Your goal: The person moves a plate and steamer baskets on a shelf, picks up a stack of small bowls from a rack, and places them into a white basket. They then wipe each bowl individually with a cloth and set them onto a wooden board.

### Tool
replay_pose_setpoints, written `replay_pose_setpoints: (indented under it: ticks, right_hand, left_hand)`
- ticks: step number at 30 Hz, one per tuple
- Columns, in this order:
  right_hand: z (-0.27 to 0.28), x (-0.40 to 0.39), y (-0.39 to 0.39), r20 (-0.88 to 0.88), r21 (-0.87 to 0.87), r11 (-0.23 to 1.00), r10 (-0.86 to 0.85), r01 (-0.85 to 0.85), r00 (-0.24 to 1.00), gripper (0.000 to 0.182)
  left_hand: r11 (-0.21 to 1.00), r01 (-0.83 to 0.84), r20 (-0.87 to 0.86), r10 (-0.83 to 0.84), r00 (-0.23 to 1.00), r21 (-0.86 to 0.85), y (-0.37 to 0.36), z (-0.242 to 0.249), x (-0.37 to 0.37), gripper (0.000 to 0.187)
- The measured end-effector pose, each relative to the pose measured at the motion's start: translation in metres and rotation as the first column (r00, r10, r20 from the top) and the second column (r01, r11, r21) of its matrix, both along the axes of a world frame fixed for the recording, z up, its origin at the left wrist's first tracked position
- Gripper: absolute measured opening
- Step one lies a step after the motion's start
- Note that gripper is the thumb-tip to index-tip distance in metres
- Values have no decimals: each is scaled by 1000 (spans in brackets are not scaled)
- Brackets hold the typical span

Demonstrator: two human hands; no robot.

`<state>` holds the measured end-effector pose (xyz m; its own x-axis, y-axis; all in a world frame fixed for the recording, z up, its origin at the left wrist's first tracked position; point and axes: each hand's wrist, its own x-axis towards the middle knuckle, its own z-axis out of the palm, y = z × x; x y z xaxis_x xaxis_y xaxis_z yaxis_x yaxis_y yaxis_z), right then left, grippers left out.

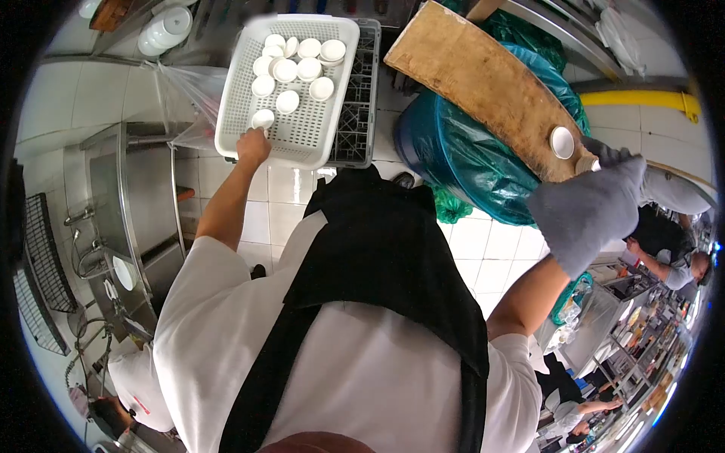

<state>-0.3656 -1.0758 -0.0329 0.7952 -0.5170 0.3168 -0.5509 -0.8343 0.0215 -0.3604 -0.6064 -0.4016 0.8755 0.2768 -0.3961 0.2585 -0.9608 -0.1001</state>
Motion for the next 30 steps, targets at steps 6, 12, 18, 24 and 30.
replay_pose_setpoints:
  ticks: [6, 12, 18, 24, 30]
  right_hand:
    - [-11, -22, -31, 571, 446, 654, 317, -611, 757, 40]
    - [3, -21, 51, 429, 326, 650, 545, -686, 720, 41]
    - [0, -1, 89, -295, 41, 540, 810, -841, 506, 38]
    - [-2, -3, 113, -547, -88, 376, 756, -922, 360, 36]
    - [-15, 0, 155, -365, -231, 401, 809, -886, 461, 33]
  left_hand:
    - [998, -63, -174, 63, 983, 9, 9, -12, 24, 27]
    - [971, -51, 24, 59, 998, -232, 12, -35, 23, 29]
    - [334, -111, 58, 456, 888, -936, -41, -2, 23, 30]
    - [-309, -173, -343, 670, 658, -935, -103, 68, 29, 17]
    - [-621, -23, -461, 557, 691, -784, -150, 167, 7, 19]
